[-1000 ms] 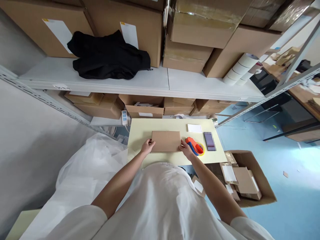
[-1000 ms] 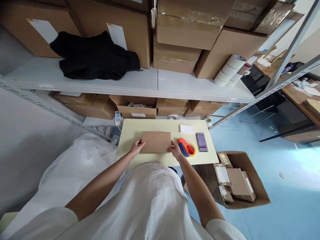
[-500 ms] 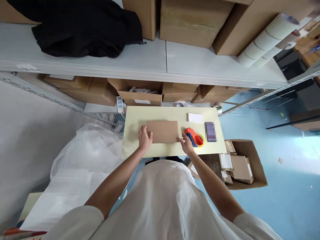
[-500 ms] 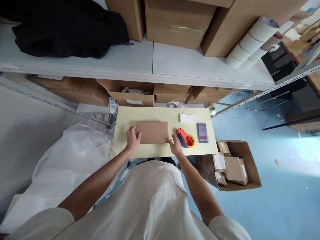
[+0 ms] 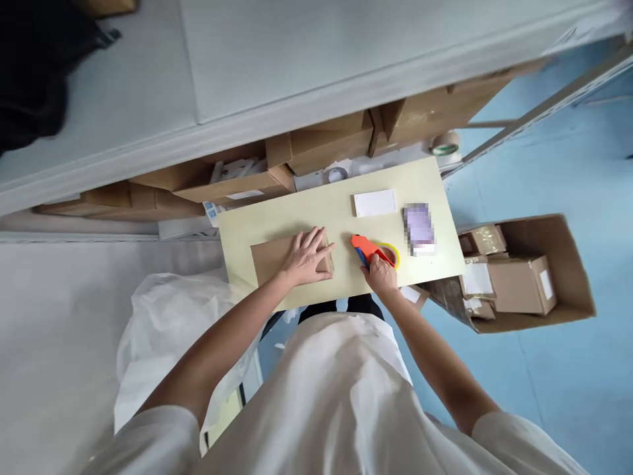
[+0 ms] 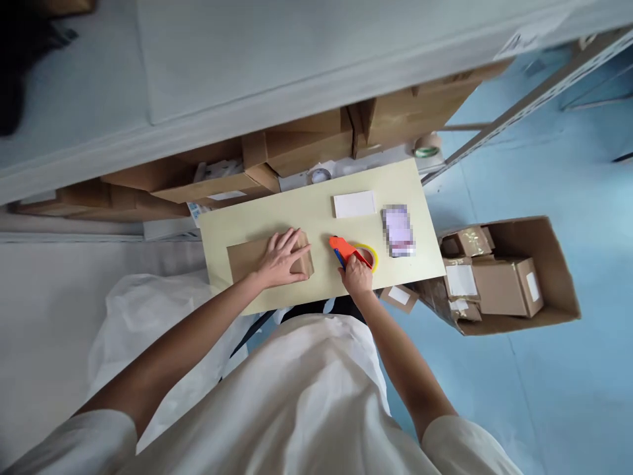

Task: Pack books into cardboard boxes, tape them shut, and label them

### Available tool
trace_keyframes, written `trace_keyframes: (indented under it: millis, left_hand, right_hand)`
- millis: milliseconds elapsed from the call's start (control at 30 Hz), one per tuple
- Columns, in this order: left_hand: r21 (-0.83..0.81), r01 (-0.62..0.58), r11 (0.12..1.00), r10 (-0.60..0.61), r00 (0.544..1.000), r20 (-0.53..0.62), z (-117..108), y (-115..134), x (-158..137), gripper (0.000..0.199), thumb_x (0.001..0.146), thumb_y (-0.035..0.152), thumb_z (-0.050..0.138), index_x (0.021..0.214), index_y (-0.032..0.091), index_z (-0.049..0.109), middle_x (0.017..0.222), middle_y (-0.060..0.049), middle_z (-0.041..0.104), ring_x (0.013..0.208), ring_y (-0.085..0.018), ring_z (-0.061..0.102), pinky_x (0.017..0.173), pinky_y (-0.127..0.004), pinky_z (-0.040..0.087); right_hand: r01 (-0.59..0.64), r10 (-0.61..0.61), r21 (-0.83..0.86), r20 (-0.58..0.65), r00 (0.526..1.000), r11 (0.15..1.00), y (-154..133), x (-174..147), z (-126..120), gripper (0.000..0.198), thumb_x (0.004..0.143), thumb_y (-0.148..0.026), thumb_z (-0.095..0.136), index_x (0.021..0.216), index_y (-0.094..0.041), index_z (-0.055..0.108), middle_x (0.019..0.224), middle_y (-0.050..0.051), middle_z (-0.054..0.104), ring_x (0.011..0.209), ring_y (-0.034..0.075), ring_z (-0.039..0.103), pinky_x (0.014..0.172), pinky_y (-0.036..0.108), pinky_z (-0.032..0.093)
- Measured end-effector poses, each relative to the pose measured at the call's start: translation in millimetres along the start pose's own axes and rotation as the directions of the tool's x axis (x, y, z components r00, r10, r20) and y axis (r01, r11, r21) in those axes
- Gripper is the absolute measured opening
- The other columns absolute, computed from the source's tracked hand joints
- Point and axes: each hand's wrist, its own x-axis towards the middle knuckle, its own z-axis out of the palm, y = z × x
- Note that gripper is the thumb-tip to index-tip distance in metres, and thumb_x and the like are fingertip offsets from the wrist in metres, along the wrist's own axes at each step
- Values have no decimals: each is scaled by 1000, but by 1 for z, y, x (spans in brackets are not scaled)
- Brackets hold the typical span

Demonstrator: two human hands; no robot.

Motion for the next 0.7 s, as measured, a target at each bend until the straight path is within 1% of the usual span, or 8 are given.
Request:
trace_keyframes:
  millis: [100,200,267,333,400,467,567,700]
  left_hand:
    - [48,63,997,-66,996,61,3,-1,6,79,65,56,70,134,27,48,156,-10,16,141,-38,13,112,-57,1]
    - [11,130,992,-130,989,70,-1,1,8,78,67,58,67,134,23,48,154,-13,21,139,-40,16,111,-59,4]
    - [-79,184,980,-182,983,30,-10,8,12,74,73,57,62,135,19,46,151,-14,28,138,-38,22,111,-58,9]
    - [-239,233,943,-244,970,-19,-22,21,23,70,80,53,56,138,17,41,147,-14,36,135,-33,31,112,-53,17]
    - [-463,254,849,-281,960,9,-34,36,38,68,82,51,54,139,17,38,141,-14,44,128,-29,43,108,-46,31]
    - [-677,282,680,-248,957,150,-44,51,57,65,82,50,56,136,16,43,131,-14,54,117,-26,54,100,-42,41]
    - [-817,381,434,-133,924,360,-50,66,82,52,79,47,63,117,13,59,113,-13,66,104,-24,61,91,-40,47]
    - [-822,521,229,-104,853,511,-43,65,98,36,65,37,79,89,13,67,89,-5,69,83,-16,64,80,-34,49]
  right_hand:
    - [46,-50,79,44,998,996,8,6,-9,34,89,-36,46,111,-10,47,90,15,63,83,28,60,70,35,42]
    - [122,-128,316,-1,992,941,30,5,-25,28,87,-40,46,101,-15,49,79,9,59,71,24,56,63,33,40]
    - [198,-214,546,-36,976,814,49,3,-36,25,86,-42,44,93,-19,50,73,4,55,64,19,50,60,31,39]
    - [240,-299,741,-56,953,627,64,3,-44,25,83,-44,45,89,-20,50,69,0,51,61,16,45,57,28,37]
    - [226,-346,861,-62,936,455,73,4,-45,27,80,-46,47,85,-20,51,68,-1,48,60,14,43,55,27,36]
    - [194,-369,920,-58,927,341,75,4,-43,29,78,-48,49,83,-19,51,67,-2,47,59,13,42,55,26,35]
    - [180,-401,947,-61,914,267,72,4,-36,31,76,-49,51,81,-18,52,66,-3,45,58,11,39,54,25,33]
    - [192,-417,955,-82,905,228,64,2,-27,31,76,-49,52,81,-18,51,67,-3,44,58,11,38,53,24,32]
